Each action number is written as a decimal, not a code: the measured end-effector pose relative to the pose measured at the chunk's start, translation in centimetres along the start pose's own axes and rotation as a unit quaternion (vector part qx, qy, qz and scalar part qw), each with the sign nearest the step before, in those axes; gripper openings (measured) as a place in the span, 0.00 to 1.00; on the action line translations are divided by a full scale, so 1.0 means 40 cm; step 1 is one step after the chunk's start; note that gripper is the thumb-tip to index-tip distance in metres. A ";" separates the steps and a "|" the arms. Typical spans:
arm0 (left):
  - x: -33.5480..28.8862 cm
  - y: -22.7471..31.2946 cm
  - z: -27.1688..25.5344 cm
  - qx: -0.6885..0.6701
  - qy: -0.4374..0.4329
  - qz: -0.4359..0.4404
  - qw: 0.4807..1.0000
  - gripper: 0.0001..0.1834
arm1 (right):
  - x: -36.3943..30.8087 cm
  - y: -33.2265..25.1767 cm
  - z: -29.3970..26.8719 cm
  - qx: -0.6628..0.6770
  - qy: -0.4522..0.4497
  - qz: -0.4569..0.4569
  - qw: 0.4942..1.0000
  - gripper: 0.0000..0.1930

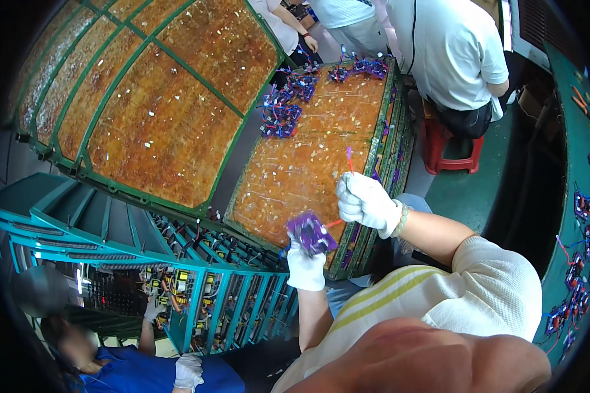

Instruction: The person assembles small electronic components by hand, connecting wires to purple circuit boards and placing them into a green rack. The person handles multiple units sequentially, picking up components from a table and inserting them into slots within the rack.

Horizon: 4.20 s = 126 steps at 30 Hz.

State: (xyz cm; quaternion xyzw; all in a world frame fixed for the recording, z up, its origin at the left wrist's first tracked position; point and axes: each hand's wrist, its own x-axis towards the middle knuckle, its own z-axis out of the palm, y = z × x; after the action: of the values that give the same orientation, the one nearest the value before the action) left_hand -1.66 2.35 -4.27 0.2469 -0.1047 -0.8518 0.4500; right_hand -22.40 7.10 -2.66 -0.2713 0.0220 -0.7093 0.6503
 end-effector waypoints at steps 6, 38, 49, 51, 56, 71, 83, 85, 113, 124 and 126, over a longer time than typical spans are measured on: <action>-0.014 -0.030 0.047 0.325 -0.171 0.042 0.929 0.14 | -0.010 0.001 0.028 -0.211 0.080 0.005 0.974 0.17; 0.063 -0.148 0.108 0.678 -0.329 0.031 0.657 0.11 | 0.046 -0.014 -0.087 -0.672 0.036 -0.152 0.724 0.11; 0.042 -0.107 0.121 0.353 -0.187 -0.238 0.886 0.12 | 0.077 -0.015 -0.074 -0.718 0.045 -0.101 0.687 0.17; 0.075 -0.087 0.068 0.108 -0.273 -0.242 0.925 0.10 | 0.104 -0.054 -0.054 -0.724 0.092 -0.044 0.682 0.27; 0.040 -0.040 0.111 0.226 -0.045 -0.100 0.968 0.15 | 0.026 -0.078 0.010 -0.756 -0.055 -0.112 0.642 0.38; -0.008 -0.163 0.246 0.586 -0.021 0.248 0.771 0.28 | 0.005 -0.018 -0.031 -0.724 0.167 -0.181 0.645 0.21; 0.041 -0.134 0.196 0.459 0.008 0.390 0.798 0.13 | 0.002 -0.024 0.002 -0.771 0.034 -0.296 0.563 0.16; 0.016 -0.128 0.222 0.533 0.016 0.349 0.771 0.13 | -0.005 -0.031 0.021 -0.768 0.037 -0.265 0.581 0.15; 0.002 -0.090 0.187 0.325 0.060 0.328 0.885 0.08 | -0.002 -0.059 0.041 -0.496 0.158 -0.065 0.851 0.22; -0.014 -0.134 0.221 0.419 -0.104 0.224 0.874 0.18 | -0.033 -0.056 0.028 -0.748 0.094 -0.187 0.630 0.14; -0.026 -0.121 0.219 0.484 -0.074 0.185 0.852 0.28 | -0.042 -0.065 0.023 -0.818 0.006 -0.262 0.512 0.11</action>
State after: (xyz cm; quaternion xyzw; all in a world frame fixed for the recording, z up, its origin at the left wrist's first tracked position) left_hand -9.15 5.57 1.63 0.3453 -0.5804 -0.6101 0.4143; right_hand -24.37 9.35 -1.50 -0.6726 0.5240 -0.5171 -0.0752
